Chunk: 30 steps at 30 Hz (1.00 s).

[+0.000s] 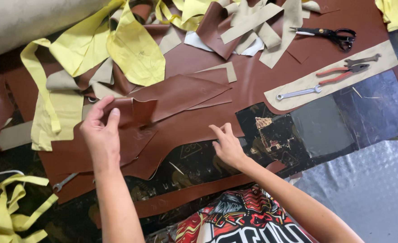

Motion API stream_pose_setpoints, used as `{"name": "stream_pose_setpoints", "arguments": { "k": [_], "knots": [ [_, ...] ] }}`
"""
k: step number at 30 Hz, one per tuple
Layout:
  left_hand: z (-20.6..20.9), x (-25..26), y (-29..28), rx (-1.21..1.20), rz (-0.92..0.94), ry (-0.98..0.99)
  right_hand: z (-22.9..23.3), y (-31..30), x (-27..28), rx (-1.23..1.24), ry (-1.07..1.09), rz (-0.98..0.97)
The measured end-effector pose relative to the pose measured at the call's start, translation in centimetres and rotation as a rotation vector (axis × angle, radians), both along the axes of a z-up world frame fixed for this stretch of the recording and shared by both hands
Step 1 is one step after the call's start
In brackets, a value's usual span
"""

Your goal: The person cuts a piece of brown leather using shears and then organizes the cut pieces on a workbench. They repeatedly pick up, align, and stack various leather strips and scraps, occasionally using a paper template to guide the arrangement.

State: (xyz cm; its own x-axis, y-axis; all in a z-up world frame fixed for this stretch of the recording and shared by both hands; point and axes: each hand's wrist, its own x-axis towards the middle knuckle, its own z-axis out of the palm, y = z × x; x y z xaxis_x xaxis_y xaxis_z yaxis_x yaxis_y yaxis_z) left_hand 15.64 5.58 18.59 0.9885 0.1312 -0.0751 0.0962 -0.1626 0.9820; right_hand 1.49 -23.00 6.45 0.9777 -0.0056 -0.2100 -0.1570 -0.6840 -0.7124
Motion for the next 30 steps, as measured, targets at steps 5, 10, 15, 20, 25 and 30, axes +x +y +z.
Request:
{"name": "stream_pose_setpoints", "arguments": {
  "k": [5,10,15,20,25,30],
  "knots": [
    [1.0,-1.7,-5.0,0.090,-0.187,0.047,5.4,-0.8,2.1,0.150,-0.003,-0.001],
    [1.7,-6.6,-13.2,0.138,-0.535,0.109,9.5,-0.9,3.6,0.131,-0.139,0.022],
    [2.2,-7.4,-16.6,0.127,-0.502,-0.109,9.0,-6.4,4.2,0.086,-0.228,-0.106],
    [0.8,-7.7,-15.1,0.260,-0.455,-0.010,10.0,-21.1,5.8,-0.398,-0.316,-0.366],
    [-2.8,-9.1,-12.5,0.279,-0.454,0.183,9.0,-31.9,8.8,-0.672,-0.301,-0.491],
    [-5.3,-10.6,-11.6,0.305,-0.440,0.305,0.1,-32.1,15.8,-0.451,-0.204,-0.280]
  ]
}}
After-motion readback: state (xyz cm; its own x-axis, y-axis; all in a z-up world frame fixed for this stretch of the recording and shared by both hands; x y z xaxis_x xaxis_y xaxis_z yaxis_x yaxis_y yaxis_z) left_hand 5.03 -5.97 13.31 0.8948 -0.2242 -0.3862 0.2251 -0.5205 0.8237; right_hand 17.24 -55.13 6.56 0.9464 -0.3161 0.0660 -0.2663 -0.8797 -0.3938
